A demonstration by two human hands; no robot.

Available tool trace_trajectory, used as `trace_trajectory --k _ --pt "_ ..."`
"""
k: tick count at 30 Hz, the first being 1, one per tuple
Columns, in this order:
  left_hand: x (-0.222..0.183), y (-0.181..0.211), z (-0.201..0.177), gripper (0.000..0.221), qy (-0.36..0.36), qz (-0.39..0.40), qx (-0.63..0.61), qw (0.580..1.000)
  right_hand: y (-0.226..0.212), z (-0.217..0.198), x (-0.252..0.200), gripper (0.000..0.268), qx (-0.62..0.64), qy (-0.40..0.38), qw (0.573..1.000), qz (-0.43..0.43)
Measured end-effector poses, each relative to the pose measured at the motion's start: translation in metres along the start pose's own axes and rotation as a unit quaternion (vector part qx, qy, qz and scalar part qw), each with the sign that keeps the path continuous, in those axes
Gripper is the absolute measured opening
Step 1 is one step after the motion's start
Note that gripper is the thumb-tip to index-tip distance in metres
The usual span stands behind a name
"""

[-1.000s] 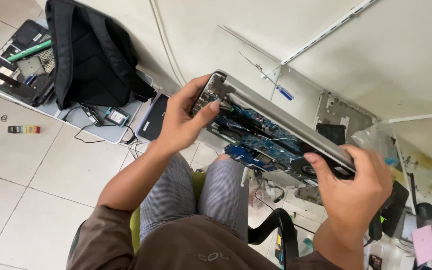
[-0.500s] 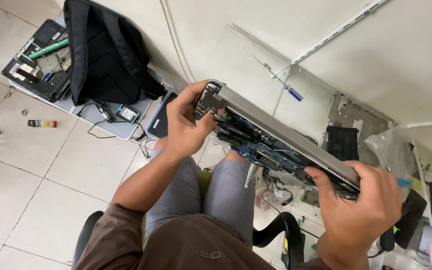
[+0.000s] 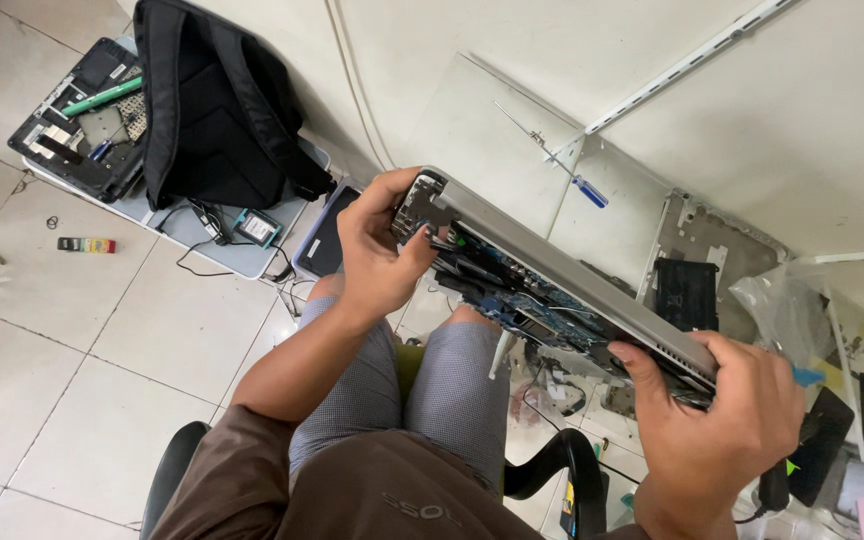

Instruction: The person works on the internal components of a disassembled laptop resting on their lap. They use their hands to connect and adjust small wires and connectors on the motherboard, occasionally lifting and tilting the device to access different areas.

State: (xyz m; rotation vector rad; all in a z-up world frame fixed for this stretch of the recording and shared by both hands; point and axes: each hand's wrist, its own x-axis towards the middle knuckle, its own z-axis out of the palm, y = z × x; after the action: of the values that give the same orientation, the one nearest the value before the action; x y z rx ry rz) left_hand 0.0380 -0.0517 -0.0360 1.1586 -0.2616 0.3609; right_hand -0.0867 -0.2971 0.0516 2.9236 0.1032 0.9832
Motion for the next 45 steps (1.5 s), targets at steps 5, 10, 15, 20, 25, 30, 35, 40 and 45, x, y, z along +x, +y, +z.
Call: trace_trajectory --k 5,10,15,20,25,30,35,40,45 --pt "0.000 0.001 0.002 0.035 0.008 0.002 0.000 1.000 0.000 -0.001 0.001 0.063 0.003 0.000 1.000 -0.006" --pt "0.001 0.006 0.008 0.045 0.037 0.009 0.019 0.999 -0.001 -0.001 0.000 0.063 -0.005 -0.008 1.000 -0.003" --pt "0.003 0.025 0.012 0.030 0.040 -0.044 0.038 0.997 0.001 0.000 -0.001 0.065 0.002 -0.004 1.000 -0.009" --pt "0.006 0.037 0.012 0.023 0.023 -0.089 0.020 0.996 0.004 0.001 -0.003 0.066 0.010 -0.008 1.000 -0.006" --pt "0.005 0.041 0.014 0.020 0.039 -0.065 0.056 0.996 -0.002 -0.002 -0.003 0.065 0.010 -0.006 1.000 -0.007" --pt "0.004 0.026 0.002 0.050 -0.035 0.022 0.062 0.997 -0.001 0.002 -0.002 0.063 0.022 0.012 0.999 -0.021" --pt "0.002 0.004 -0.022 0.045 -0.112 0.031 0.128 0.985 -0.005 0.001 0.008 0.056 0.014 -0.005 1.000 -0.021" --pt "0.000 -0.023 -0.036 0.048 -0.128 0.051 0.174 0.975 -0.004 0.002 0.007 0.058 -0.012 -0.017 1.000 -0.015" --pt "0.002 -0.043 -0.038 0.048 -0.103 0.138 0.179 0.969 0.001 0.004 0.002 0.061 -0.027 0.015 0.998 -0.052"
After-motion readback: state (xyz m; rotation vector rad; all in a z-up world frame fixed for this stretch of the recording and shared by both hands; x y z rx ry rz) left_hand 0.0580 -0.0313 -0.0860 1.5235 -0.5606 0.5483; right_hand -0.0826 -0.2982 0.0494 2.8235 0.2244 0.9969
